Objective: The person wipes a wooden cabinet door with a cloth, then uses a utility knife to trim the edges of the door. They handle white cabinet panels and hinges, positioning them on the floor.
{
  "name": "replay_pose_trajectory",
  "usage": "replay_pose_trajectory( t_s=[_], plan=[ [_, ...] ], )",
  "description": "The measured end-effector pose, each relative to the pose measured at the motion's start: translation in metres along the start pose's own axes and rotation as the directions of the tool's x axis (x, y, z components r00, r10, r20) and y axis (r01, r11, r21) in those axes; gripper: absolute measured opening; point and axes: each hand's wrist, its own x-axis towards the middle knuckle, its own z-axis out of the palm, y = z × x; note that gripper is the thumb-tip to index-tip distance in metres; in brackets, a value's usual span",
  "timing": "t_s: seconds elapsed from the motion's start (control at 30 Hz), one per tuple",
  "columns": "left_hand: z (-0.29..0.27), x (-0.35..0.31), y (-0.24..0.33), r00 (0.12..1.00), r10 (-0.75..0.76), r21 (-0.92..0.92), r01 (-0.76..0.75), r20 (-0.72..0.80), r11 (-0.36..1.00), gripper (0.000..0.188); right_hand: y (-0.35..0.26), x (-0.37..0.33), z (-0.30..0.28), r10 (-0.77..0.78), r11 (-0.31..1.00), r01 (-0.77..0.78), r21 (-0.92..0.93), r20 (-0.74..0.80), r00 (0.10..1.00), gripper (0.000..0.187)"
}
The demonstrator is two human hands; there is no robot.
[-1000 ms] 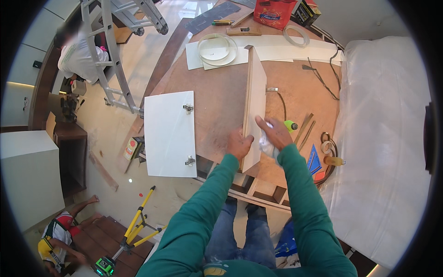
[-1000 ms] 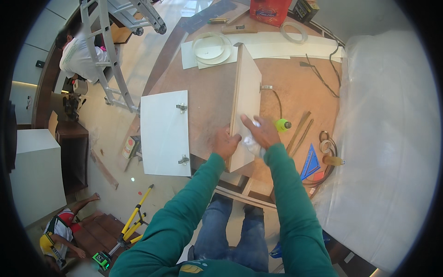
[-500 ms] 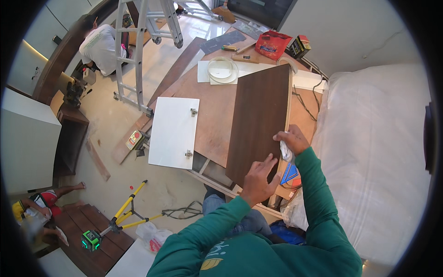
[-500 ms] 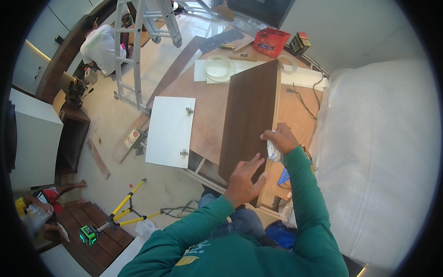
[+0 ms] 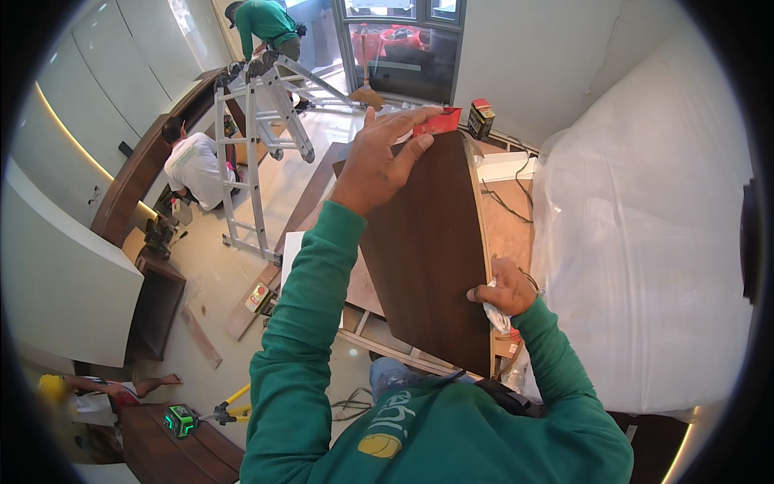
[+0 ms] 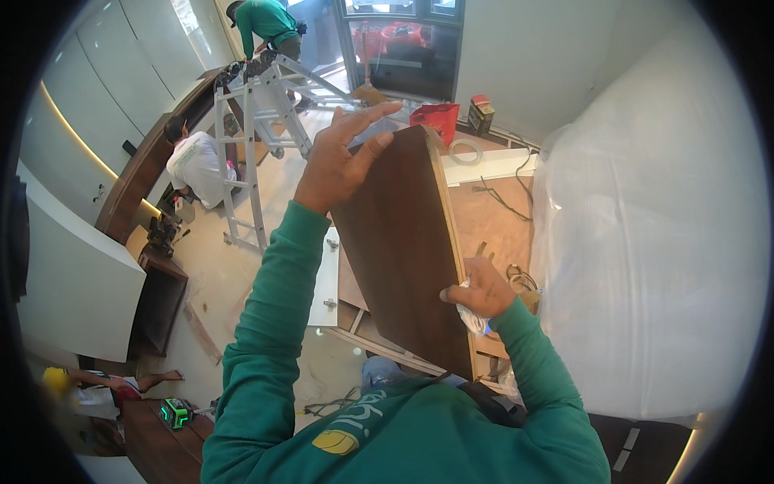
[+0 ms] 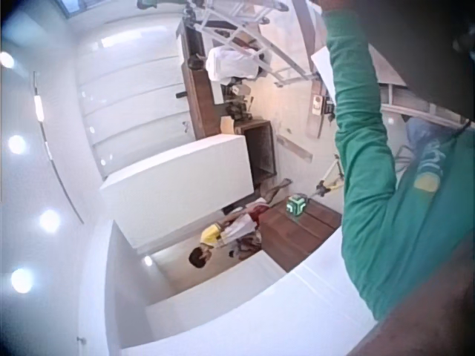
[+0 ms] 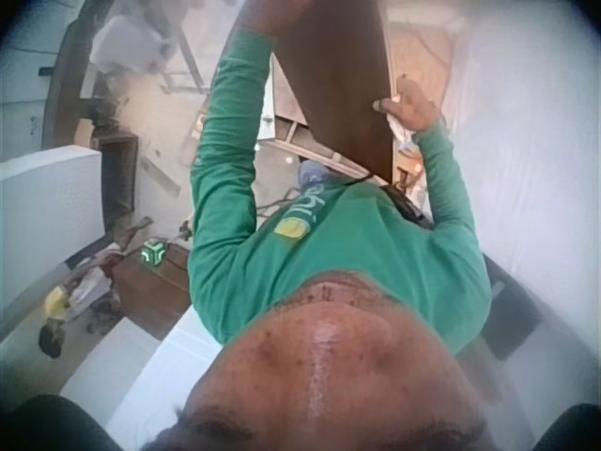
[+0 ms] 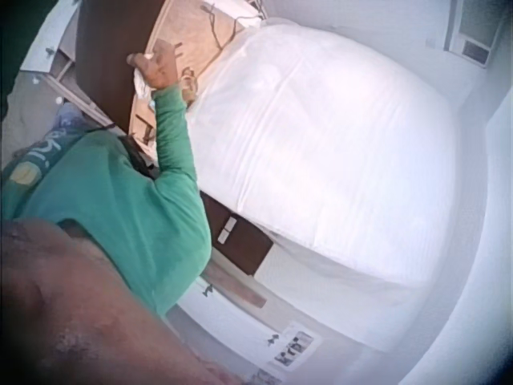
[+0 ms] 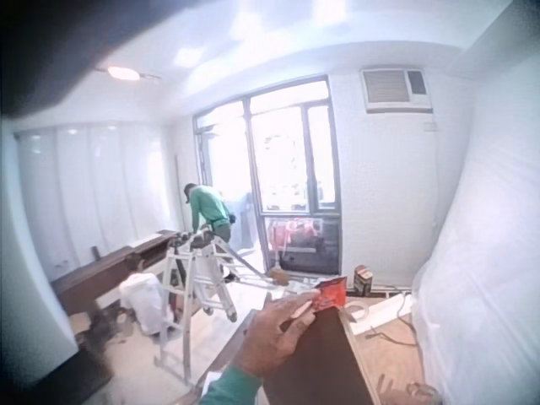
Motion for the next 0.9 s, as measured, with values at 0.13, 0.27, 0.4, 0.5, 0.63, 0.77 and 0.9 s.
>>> replay_pose_trajectory(
  t_s=[0.13, 0.27, 0.4, 0.5, 0.63, 0.77, 0.9],
  plan=[
    [0.015, 0.002, 0.03, 0.997, 0.003, -0.21, 0.014, 0.078, 0.978, 0.037, -0.009, -0.033, -0.002, -0.042, 0.996, 0.043, 0.081, -0.009, 0.999, 0.032],
    [0.024, -0.009, 0.063, 0.999, -0.003, -0.18, 0.01, 0.042, 0.984, 0.034, -0.008, -0.054, -0.005, -0.12, 0.989, 0.116, 0.088, 0.036, 0.992, 0.033],
    [0.023, -0.022, 0.083, 0.992, 0.123, 0.034, -0.122, -0.027, 0.992, 0.032, -0.002, -0.07, 0.001, -0.158, 0.987, 0.156, 0.043, 0.03, 0.987, 0.03],
    [0.027, -0.035, 0.098, 0.998, 0.026, 0.016, -0.025, -0.057, 1.0, 0.034, 0.005, -0.079, 0.006, -0.133, 0.991, 0.132, 0.022, 0.068, 0.989, 0.03],
    [0.023, -0.051, 0.101, 0.994, -0.035, -0.218, 0.011, -0.104, 0.976, 0.038, 0.006, -0.083, 0.015, -0.26, 0.964, 0.258, 0.059, 0.03, 0.965, 0.032],
    [0.024, -0.061, 0.116, 0.978, -0.116, -0.295, 0.062, -0.171, 0.954, 0.031, 0.003, -0.087, 0.014, -0.251, 0.966, 0.255, -0.042, 0.076, 0.965, 0.037],
    [0.022, -0.066, 0.128, 0.977, -0.123, -0.191, 0.089, -0.172, 0.978, 0.025, -0.003, -0.094, 0.012, -0.242, 0.967, 0.248, -0.054, 0.091, 0.966, 0.041]
  ],
)
